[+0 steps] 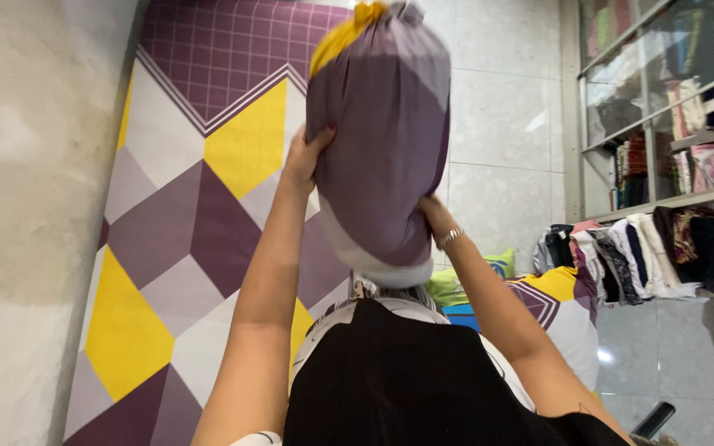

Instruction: The person inserts a pillow insert into a purple and yellow pillowcase, ties the drawstring closure, and places it on a mattress. They then insert a second insert into a green pillowcase, tie it, and place it beside the first. Finally, they pick up and reposition a leopard-print pillow.

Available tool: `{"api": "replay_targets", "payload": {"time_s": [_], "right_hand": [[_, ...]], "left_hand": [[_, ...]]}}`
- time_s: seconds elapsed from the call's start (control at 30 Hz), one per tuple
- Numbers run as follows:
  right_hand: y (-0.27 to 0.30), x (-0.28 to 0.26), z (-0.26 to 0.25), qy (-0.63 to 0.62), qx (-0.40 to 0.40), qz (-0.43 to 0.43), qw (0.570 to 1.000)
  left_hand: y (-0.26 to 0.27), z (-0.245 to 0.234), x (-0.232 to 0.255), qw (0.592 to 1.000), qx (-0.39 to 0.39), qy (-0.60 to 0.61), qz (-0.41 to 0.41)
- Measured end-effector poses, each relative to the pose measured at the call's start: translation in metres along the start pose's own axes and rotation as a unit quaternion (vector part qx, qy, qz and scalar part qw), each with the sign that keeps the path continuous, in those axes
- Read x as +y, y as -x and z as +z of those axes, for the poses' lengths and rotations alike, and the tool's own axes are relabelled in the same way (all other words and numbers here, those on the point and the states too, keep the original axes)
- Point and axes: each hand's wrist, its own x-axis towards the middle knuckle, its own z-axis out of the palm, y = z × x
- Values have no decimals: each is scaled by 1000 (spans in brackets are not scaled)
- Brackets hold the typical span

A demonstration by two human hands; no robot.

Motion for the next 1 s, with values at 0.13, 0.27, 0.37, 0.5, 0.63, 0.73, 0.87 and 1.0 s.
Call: {"api": "replay_targets", "payload": {"time_s": [0.13,0.27,0.37,0.5,0.63,0.73,0.87,1.0], "right_hand": [[-32,-36,34,-35,-17,-133,990],[-49,-50,53,10,-14,-141,990],[-45,-50,55,86,-32,-145,985],[-19,-35,41,51,-22,-13,998],[2,-13,24,-23,-42,14,999],[4,-8,13,60,-20,42,997],[11,-23,10,96,7,-114,989],[48,-60,28,230,60,-380,894]], "left_hand": [[20,16,56,996,48,-26,74],[39,4,66,989,22,-8,145],[51,-22,37,987,17,-39,156],[77,-61,-39,992,-17,27,123],[117,-76,-104,986,38,-162,25],[132,-72,-111,974,41,-222,29],[136,-68,-73,954,69,-282,-78],[137,-30,-32,914,126,-381,57]]}}
